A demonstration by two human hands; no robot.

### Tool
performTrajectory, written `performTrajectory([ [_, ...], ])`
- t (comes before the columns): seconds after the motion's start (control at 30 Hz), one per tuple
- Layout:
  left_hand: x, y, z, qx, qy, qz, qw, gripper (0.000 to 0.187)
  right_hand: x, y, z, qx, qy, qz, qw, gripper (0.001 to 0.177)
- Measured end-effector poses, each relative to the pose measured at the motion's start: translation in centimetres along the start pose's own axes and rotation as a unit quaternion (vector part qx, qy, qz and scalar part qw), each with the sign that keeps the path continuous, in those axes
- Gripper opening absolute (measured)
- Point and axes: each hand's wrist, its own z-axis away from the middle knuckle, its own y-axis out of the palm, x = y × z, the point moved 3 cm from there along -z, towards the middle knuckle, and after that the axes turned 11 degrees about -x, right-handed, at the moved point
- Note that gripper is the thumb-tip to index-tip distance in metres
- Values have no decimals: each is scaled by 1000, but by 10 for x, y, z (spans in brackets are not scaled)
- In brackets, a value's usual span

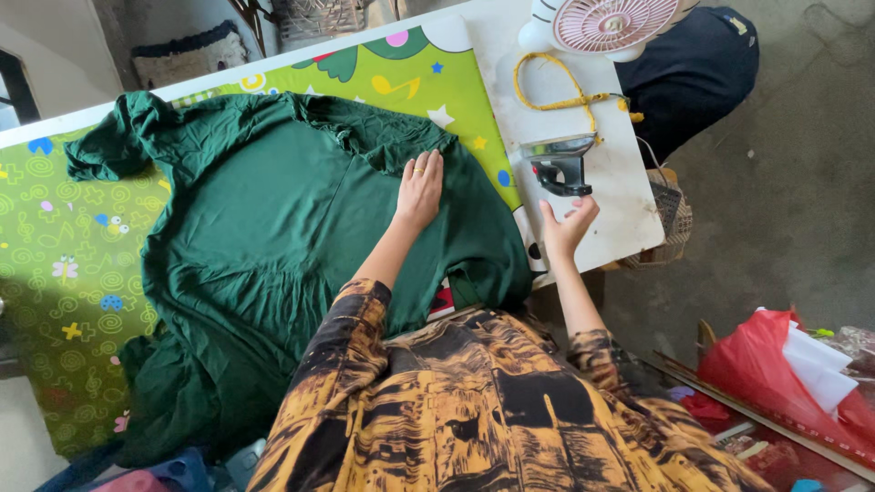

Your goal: The person irons a dark green dress laid out on a patterned ironing board. They repeatedly smooth the fabric with their hands and move the iron across the bodice and sleeves, adjusting the garment's position several times.

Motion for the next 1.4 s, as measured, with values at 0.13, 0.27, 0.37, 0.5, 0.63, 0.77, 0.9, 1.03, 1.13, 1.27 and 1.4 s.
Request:
performTrajectory([
  [0.13, -13, -21, 9, -52, -72, -2, 996, 76, -6, 31, -14, 1, -84, -43, 996, 39],
  [0.27, 3, -49, 22, -87, -146, 32, 985, 72, 1, 52, -41, 64, 39, -155, 985, 20],
  [0.37, 16, -65, 36, -91, -198, 45, 975, 65, 43, 62, -93, 180, -3, -140, 974, 28],
  [0.5, 27, -67, 49, -209, -326, 96, 917, 60, 144, 92, -145, 289, -316, -44, 903, 42],
  [0.63, 55, -37, 54, -287, -494, 146, 808, 35, 221, 140, -137, 305, -403, -19, 862, 68],
  [0.77, 91, -1, 54, -239, -560, 132, 782, 18, 250, 191, -109, 300, -471, -48, 828, 67],
  [0.9, 98, 6, 60, -232, -583, 73, 776, 16, 236, 227, -86, 304, -482, -52, 821, 63],
  [1.03, 105, -21, 51, -176, -597, 76, 779, 23, 221, 239, -84, 337, -517, -121, 778, 57],
  [1.13, 112, -51, 31, -158, -589, 53, 791, 26, 215, 237, -85, 358, -549, -155, 739, 55],
  [1.27, 120, -63, 8, -46, -596, 43, 801, 27, 224, 235, -81, 326, -519, -103, 783, 61],
  [1.4, 127, -49, 14, -88, -539, 31, 837, 15, 225, 232, -82, 354, -528, -120, 763, 59],
])
